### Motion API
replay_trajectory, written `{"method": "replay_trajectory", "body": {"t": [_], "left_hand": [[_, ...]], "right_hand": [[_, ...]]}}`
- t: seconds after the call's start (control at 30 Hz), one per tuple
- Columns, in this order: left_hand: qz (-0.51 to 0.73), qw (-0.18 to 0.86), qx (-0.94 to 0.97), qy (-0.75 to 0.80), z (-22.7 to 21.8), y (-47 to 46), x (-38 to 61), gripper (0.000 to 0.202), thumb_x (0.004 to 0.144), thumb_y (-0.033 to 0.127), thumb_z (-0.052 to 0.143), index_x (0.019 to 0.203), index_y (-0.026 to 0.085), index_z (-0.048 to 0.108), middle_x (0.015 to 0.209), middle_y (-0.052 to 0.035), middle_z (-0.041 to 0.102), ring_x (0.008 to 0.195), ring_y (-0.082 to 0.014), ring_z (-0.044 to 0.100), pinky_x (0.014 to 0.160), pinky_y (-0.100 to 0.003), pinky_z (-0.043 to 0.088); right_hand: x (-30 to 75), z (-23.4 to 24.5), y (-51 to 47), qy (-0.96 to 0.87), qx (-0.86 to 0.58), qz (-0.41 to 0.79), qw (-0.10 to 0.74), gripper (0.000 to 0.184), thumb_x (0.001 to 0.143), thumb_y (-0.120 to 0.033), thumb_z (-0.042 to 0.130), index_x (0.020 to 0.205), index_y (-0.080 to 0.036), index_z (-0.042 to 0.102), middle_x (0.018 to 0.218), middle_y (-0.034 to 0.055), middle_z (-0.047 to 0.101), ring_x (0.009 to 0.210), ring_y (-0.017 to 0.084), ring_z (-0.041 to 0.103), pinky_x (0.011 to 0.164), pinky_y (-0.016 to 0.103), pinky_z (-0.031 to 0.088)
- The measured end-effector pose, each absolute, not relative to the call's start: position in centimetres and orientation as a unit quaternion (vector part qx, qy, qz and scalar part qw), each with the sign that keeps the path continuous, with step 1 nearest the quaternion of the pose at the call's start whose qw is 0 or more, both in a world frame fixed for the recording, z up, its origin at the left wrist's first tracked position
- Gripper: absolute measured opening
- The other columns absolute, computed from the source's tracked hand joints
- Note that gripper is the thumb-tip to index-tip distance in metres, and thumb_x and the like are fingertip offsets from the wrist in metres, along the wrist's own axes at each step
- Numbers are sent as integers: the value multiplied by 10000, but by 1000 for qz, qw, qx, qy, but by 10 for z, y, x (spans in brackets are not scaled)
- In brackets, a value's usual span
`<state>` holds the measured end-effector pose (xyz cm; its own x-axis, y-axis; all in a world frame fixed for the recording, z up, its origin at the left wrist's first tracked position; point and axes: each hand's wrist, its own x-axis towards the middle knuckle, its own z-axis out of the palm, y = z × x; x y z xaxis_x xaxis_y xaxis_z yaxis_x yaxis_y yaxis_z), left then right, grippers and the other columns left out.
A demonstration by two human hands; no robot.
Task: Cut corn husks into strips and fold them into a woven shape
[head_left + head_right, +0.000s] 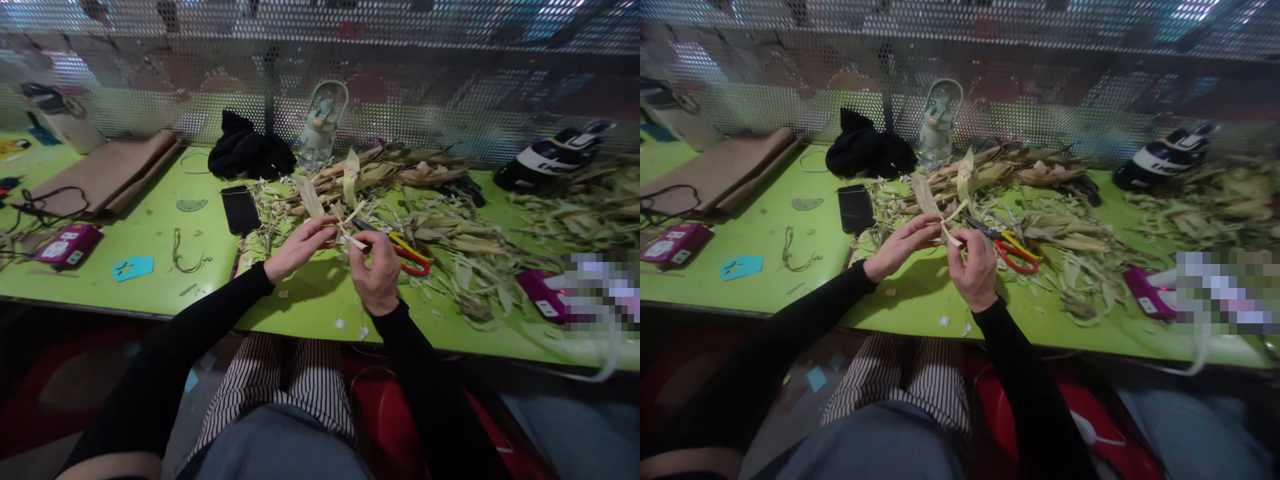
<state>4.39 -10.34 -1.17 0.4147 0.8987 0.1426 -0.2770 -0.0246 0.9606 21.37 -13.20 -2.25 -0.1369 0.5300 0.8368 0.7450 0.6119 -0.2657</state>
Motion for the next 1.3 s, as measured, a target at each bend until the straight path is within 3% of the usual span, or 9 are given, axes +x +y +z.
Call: {"method": "replay_trajectory", "body": {"t": [0.1, 0.2, 0.33, 0.5, 0.63, 0.8, 1.0, 1.17, 1.3], "left_hand": [[476, 631, 525, 316, -9, -103, 43, 235, 919, 315, 632, 1078, 143, 616, 1033, -76, 722, 882, -129, 663, 828, -282, 535], [497, 617, 519, 320, -12, -100, 42, 223, 884, 322, 682, 1006, 146, 621, 879, -28, 694, 781, -101, 628, 743, -243, 500], [505, 622, 514, 305, -15, -97, 43, 219, 846, 275, 720, 991, 143, 622, 882, -25, 703, 835, -114, 651, 815, -261, 499], [483, 627, 511, 336, -14, -99, 43, 221, 867, 301, 697, 996, 136, 627, 904, -30, 711, 718, -74, 621, 687, -221, 458], [480, 672, 469, 313, -13, -97, 44, 235, 842, 277, 730, 983, 134, 608, 863, -11, 710, 718, -71, 632, 774, -256, 501], [509, 678, 434, 305, -17, -89, 48, 234, 828, 231, 755, 983, 127, 613, 775, 27, 682, 669, -59, 601, 827, -287, 497], [530, 713, 384, 251, -27, -80, 58, 311, 751, 114, 803, 982, 118, 595, 793, 2, 698, 724, -94, 663, 873, -329, 509], [539, 713, 356, 273, -27, -74, 61, 284, 755, 104, 798, 946, 117, 587, 727, 9, 673, 635, -85, 632, 839, -330, 521], [534, 710, 331, 316, -22, -73, 56, 165, 826, 57, 708, 904, 126, 581, 696, 16, 671, 598, -75, 611, 820, -304, 530]], "right_hand": [[212, -22, -133, -755, -421, -82, 496, 60, 959, -185, 545, 973, -232, 580, 852, 26, 683, 697, 170, 618, 621, 311, 498], [210, -22, -133, -772, -406, -73, 483, 115, 952, -211, 593, 1064, -230, 608, 868, 25, 697, 700, 169, 627, 635, 314, 512], [209, -21, -134, -789, -384, -76, 473, 152, 952, -228, 625, 1104, -241, 633, 878, 23, 718, 727, 172, 648, 658, 313, 521], [211, -20, -133, -782, -399, -60, 475, 74, 973, -297, 592, 960, -235, 630, 892, 40, 723, 731, 180, 645, 661, 329, 519], [212, -24, -130, -789, -423, -35, 443, 139, 964, -366, 591, 967, -232, 625, 885, 57, 705, 733, 195, 634, 669, 356, 525], [210, -29, -123, -786, -440, 14, 434, 402, 874, -542, 678, 1098, -216, 608, 849, 45, 677, 702, 201, 623, 636, 350, 529], [213, -33, -113, -752, -486, 72, 440, 281, 942, -462, 595, 1063, -208, 596, 914, 91, 722, 723, 222, 657, 651, 365, 533], [223, -36, -99, -791, -443, -35, 420, 236, 997, -395, 502, 1078, -215, 632, 950, 111, 719, 778, 250, 654, 690, 390, 518], [223, -29, -90, -848, -357, -163, 355, 211, 1008, -334, 491, 1041, -215, 662, 881, 101, 678, 804, 260, 622, 736, 399, 505]]}}
